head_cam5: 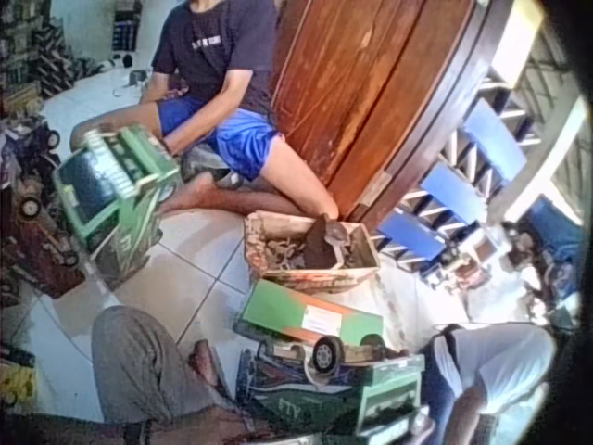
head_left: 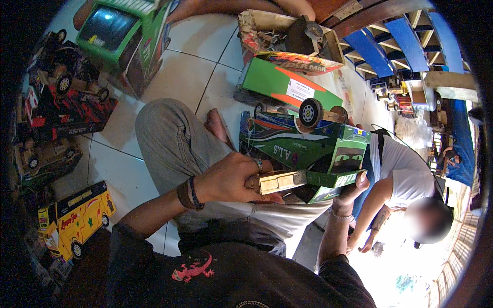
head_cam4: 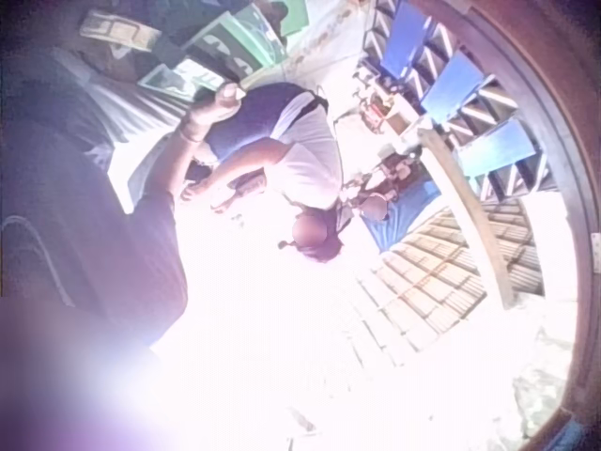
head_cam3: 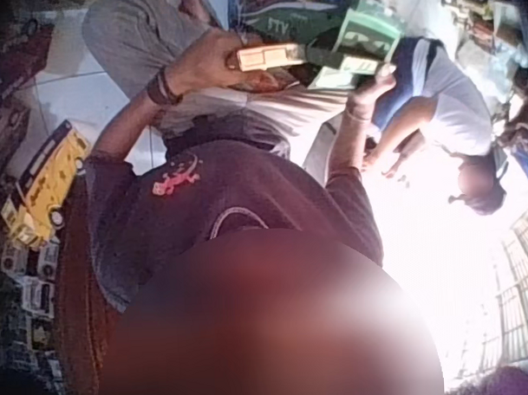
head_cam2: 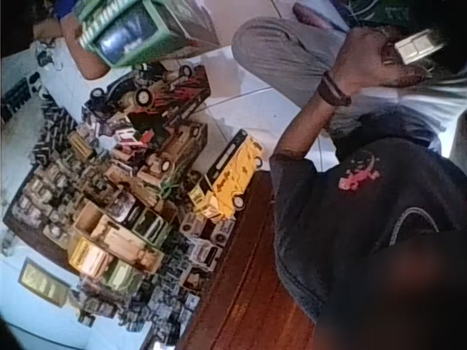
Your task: The person assembles a wooden toy car by inserting a rectangular wooden block into a green cardboard box using a small hammer. They repeatedly tap the block into place, adjust the box, and inspect the fit while sitting on the floor.
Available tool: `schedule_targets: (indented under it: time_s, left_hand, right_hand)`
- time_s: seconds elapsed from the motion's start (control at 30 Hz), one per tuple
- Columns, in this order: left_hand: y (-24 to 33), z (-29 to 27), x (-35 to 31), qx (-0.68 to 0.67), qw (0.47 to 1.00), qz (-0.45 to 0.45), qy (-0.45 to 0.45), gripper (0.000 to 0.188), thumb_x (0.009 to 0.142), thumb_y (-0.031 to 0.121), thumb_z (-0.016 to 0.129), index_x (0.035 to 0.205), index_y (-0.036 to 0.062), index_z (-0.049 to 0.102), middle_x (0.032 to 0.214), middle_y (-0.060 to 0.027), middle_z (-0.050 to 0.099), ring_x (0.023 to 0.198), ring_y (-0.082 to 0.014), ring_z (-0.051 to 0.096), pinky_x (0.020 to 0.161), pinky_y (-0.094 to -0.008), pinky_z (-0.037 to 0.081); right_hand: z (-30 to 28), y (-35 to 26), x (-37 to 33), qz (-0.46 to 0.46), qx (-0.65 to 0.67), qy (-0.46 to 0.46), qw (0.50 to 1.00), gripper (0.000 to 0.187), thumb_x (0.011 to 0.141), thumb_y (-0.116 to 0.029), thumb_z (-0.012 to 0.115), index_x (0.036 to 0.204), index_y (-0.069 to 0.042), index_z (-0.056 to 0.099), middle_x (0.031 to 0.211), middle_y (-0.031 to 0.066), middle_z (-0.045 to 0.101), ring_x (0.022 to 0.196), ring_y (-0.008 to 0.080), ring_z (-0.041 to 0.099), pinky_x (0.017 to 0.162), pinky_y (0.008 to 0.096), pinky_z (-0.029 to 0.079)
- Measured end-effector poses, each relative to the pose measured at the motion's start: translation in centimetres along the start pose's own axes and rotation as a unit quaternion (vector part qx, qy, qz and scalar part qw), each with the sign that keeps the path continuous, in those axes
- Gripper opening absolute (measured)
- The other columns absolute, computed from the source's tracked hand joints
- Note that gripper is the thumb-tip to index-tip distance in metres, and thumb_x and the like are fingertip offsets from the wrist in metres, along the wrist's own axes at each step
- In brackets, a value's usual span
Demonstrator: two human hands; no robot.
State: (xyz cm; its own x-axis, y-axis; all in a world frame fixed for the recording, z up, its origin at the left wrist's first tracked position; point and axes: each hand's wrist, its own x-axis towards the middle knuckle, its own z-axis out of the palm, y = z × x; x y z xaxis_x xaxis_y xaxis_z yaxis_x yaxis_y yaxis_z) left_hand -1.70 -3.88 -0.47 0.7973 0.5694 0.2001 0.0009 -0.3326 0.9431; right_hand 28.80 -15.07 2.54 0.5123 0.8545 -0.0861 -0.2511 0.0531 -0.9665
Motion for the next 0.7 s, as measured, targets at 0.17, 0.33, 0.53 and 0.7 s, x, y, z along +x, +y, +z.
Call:
schedule_targets:
  time_s: [0.17,0.33,0.53,0.7]
  left_hand:
    - [0.2,-0.2,0.2,0.031,0.999,-0.01,-0.025,0.051,0.08,0.047,0.081,0.104,0.0041,0.07,0.071,-0.0162,0.067,0.068,-0.0342,0.07,0.062,-0.0415,0.054]
    - [0.4,-0.1,0.5,-0.007,1.0,0.0,-0.004,0.053,0.08,0.05,0.081,0.103,0.0039,0.07,0.071,-0.0158,0.067,0.068,-0.0336,0.07,0.062,-0.0414,0.054]
    - [1.0,-0.3,0.7,0.003,0.999,-0.041,-0.035,0.052,0.079,0.053,0.081,0.097,0.0052,0.072,0.068,-0.0154,0.066,0.065,-0.0338,0.069,0.06,-0.0422,0.053]
    - [0.6,-0.5,1.3,0.019,0.999,-0.032,-0.038,0.049,0.079,0.053,0.081,0.092,0.0067,0.072,0.066,-0.0151,0.065,0.064,-0.0344,0.068,0.059,-0.0433,0.053]
  right_hand:
    - [-0.3,0.0,0.1,0.016,0.031,0.0,0.999,0.062,0.093,-0.053,0.06,0.124,0.001,0.062,0.107,0.0118,0.071,0.089,0.0238,0.069,0.082,0.0363,0.055]
    - [-2.1,0.2,0.3,0.049,0.005,-0.066,0.997,0.093,0.092,-0.046,0.062,0.163,-0.009,0.015,0.129,0.0111,0.061,0.108,0.0233,0.062,0.098,0.0375,0.048]
    - [-2.5,0.4,0.1,0.065,0.018,-0.068,0.995,0.093,0.092,-0.043,0.062,0.164,-0.011,0.013,0.137,0.0123,0.057,0.113,0.0246,0.06,0.101,0.0383,0.046]
    - [-0.8,0.2,0.4,0.04,0.02,-0.081,0.996,0.093,0.091,-0.039,0.063,0.164,-0.012,0.013,0.14,0.0131,0.054,0.114,0.0266,0.06,0.102,0.0406,0.047]
